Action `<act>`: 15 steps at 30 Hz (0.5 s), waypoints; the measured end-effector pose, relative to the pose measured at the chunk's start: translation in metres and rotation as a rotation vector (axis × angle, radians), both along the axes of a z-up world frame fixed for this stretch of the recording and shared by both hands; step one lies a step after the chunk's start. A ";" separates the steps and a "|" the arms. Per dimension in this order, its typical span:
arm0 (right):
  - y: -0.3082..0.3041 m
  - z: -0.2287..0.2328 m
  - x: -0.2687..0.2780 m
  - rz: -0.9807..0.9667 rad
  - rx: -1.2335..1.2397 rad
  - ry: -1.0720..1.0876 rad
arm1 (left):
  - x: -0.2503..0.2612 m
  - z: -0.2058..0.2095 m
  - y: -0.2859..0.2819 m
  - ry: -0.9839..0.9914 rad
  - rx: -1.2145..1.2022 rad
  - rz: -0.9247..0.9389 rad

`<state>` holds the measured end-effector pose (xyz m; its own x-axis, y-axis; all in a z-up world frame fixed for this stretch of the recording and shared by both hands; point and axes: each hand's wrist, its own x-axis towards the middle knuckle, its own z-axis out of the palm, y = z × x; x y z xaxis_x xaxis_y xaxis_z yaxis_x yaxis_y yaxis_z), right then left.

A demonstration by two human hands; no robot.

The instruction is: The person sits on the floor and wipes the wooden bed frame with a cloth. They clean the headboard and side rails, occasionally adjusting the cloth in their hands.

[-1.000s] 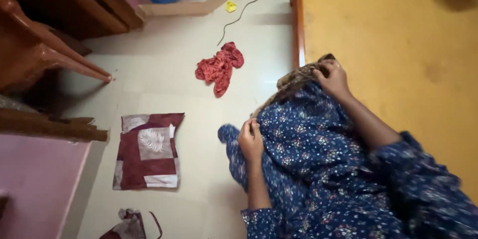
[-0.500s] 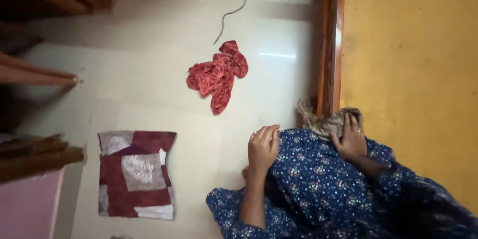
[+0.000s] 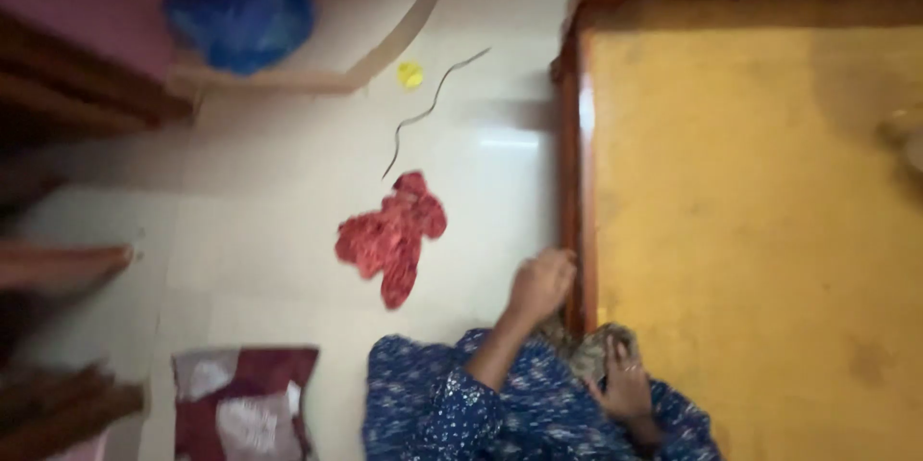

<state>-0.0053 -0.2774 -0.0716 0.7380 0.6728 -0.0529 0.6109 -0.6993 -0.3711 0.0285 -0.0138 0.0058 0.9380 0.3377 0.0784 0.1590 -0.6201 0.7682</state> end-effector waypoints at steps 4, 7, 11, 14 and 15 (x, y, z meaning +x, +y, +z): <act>0.009 0.020 0.015 0.037 0.094 -0.052 | 0.032 -0.008 -0.047 0.056 0.056 -0.580; 0.046 0.004 0.043 0.001 0.181 -0.126 | 0.019 -0.038 -0.052 0.079 0.103 -0.746; 0.046 -0.026 0.068 0.001 0.117 -0.111 | 0.015 -0.082 -0.023 0.027 0.093 -0.837; 0.056 -0.053 0.062 0.026 0.115 -0.046 | 0.029 -0.103 0.013 -0.105 0.107 -0.842; 0.059 -0.063 0.057 0.019 0.137 -0.033 | 0.025 -0.110 0.033 -0.122 0.114 -0.853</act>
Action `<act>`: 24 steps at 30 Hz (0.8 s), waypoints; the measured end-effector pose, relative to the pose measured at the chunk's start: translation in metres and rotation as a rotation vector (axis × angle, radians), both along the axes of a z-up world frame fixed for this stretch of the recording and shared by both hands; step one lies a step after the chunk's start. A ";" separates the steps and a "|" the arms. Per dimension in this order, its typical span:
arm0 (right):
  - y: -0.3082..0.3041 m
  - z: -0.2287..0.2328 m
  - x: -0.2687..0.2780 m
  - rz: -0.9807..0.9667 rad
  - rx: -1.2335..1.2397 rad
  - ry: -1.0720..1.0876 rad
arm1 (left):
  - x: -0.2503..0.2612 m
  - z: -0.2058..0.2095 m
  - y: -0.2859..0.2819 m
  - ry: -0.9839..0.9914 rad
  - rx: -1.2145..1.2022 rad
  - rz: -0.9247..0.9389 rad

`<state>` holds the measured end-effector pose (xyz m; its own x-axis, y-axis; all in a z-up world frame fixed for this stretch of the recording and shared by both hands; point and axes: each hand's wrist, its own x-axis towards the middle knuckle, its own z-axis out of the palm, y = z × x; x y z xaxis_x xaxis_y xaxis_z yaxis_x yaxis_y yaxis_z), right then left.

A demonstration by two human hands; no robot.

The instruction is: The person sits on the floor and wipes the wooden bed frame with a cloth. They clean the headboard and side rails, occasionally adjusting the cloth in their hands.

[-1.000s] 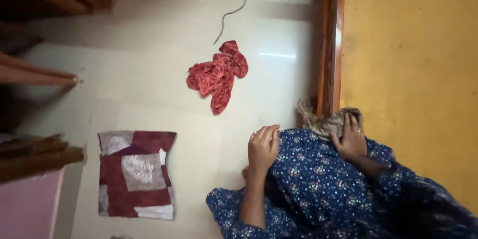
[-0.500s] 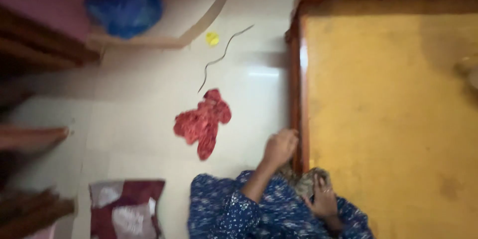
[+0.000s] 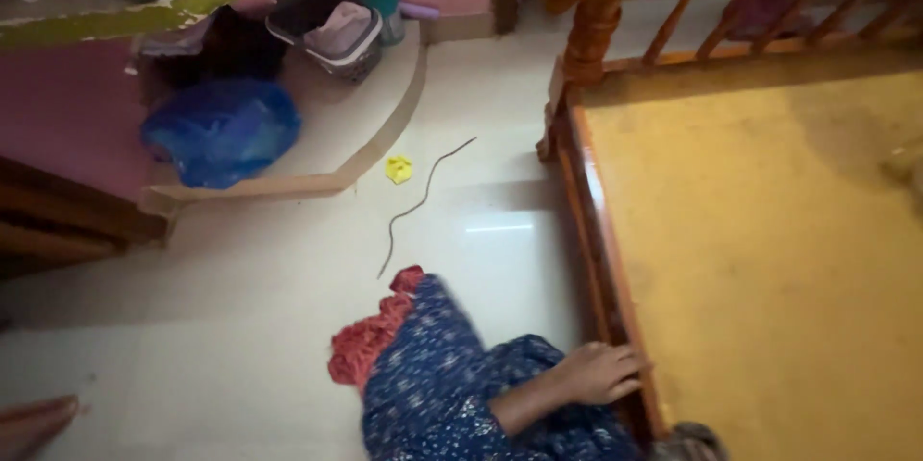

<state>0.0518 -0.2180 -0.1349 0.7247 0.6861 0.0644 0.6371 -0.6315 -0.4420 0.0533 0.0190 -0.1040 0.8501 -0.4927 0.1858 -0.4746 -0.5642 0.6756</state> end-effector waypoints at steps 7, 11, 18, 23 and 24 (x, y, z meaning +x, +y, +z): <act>0.073 0.031 0.109 0.042 0.342 -0.258 | 0.084 0.038 0.082 -0.046 -0.090 0.082; 0.174 0.109 0.215 -0.063 0.297 -0.283 | 0.164 0.110 0.128 -0.107 -0.358 0.340; 0.287 0.260 0.361 0.047 0.483 -0.629 | 0.293 0.202 0.225 -0.139 -0.315 0.556; 0.379 0.327 0.445 -0.174 0.256 -0.532 | 0.301 0.260 0.260 -0.118 -0.204 0.448; 0.394 0.333 0.458 -0.214 0.109 -0.465 | 0.296 0.270 0.268 -0.080 -0.181 0.405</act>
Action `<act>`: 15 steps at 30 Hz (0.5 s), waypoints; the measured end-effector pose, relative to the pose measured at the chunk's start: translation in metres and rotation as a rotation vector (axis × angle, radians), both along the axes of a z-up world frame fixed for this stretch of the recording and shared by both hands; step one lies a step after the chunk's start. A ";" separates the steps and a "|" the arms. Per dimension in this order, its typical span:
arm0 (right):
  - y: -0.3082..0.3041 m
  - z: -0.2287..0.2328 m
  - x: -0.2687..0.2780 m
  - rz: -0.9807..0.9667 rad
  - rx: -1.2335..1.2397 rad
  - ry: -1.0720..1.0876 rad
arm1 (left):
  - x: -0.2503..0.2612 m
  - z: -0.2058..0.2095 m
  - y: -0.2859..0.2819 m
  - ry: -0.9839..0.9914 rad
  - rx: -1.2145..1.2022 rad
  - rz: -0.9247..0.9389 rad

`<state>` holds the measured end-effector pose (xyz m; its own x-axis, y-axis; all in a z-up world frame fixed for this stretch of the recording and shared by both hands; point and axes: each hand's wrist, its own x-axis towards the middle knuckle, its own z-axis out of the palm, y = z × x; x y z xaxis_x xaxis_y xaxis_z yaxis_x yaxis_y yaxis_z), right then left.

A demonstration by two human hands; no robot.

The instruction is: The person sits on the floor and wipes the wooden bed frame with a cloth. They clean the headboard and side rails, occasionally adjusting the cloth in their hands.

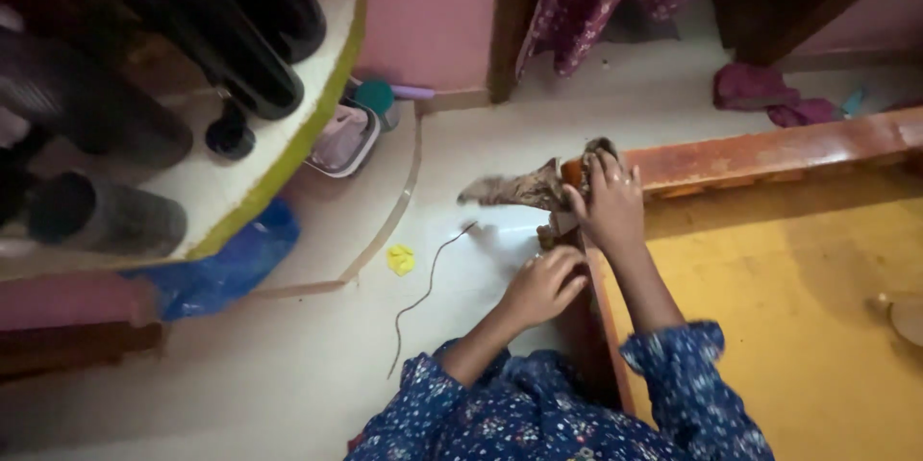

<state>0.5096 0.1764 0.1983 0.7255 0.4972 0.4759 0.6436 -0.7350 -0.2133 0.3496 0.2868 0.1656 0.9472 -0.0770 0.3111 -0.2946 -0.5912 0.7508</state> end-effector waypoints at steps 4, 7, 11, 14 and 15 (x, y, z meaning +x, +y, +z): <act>0.035 0.006 0.013 -0.222 -0.261 0.030 | -0.028 0.024 0.048 0.134 0.114 -0.146; 0.039 0.011 0.020 -0.237 -0.304 -0.034 | -0.032 0.029 0.076 0.210 0.198 -0.046; 0.033 0.020 0.029 -0.088 -0.233 0.089 | 0.007 0.031 0.072 0.194 0.201 0.062; 0.031 0.009 0.051 0.047 -0.252 0.247 | 0.063 0.037 0.064 0.041 0.199 0.146; 0.023 0.002 0.061 0.086 -0.281 0.298 | 0.083 0.041 0.056 -0.008 0.187 0.174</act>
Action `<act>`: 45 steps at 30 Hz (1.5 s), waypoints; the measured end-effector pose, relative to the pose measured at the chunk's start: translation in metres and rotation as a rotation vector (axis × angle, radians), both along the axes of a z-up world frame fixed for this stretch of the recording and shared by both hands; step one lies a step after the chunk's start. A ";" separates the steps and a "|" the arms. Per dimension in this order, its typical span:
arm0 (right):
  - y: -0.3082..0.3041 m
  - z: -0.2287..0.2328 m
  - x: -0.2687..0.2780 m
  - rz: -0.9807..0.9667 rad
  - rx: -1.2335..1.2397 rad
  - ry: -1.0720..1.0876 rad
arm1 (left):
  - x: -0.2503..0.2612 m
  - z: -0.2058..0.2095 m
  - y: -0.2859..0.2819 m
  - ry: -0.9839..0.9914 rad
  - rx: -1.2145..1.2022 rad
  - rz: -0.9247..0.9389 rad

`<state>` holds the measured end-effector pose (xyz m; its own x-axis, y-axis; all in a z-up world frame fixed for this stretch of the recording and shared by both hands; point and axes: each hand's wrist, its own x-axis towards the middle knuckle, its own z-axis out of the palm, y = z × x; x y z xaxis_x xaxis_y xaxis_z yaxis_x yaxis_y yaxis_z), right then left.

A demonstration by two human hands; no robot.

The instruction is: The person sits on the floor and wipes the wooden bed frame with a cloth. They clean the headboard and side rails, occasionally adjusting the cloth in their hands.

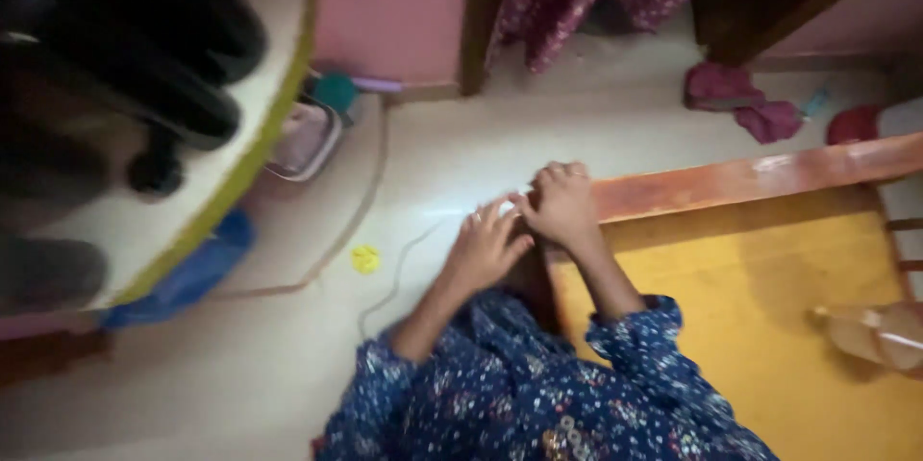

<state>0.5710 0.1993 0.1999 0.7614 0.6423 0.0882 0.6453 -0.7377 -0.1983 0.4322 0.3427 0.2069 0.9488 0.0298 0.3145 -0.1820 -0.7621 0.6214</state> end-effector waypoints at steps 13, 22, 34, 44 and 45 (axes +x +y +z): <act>-0.019 -0.040 0.035 0.128 0.169 0.083 | 0.135 0.005 -0.038 0.125 -0.263 -0.192; -0.019 -0.023 0.023 -0.008 0.284 0.049 | 0.140 -0.008 -0.035 -0.076 -0.312 -0.257; -0.014 -0.023 0.004 0.009 0.468 -0.327 | -0.031 -0.045 -0.059 -0.414 0.047 0.097; -0.022 -0.094 -0.182 0.223 0.896 -0.162 | -0.110 -0.133 -0.047 0.072 -0.167 0.267; -0.025 -0.106 -0.185 0.209 0.908 -0.216 | -0.110 -0.138 -0.050 0.033 -0.150 0.240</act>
<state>0.3857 0.1743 0.0937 0.5480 0.3806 0.7449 0.8362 -0.2265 -0.4995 0.3221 0.2932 0.0685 0.9187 0.2984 0.2589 0.0142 -0.6799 0.7332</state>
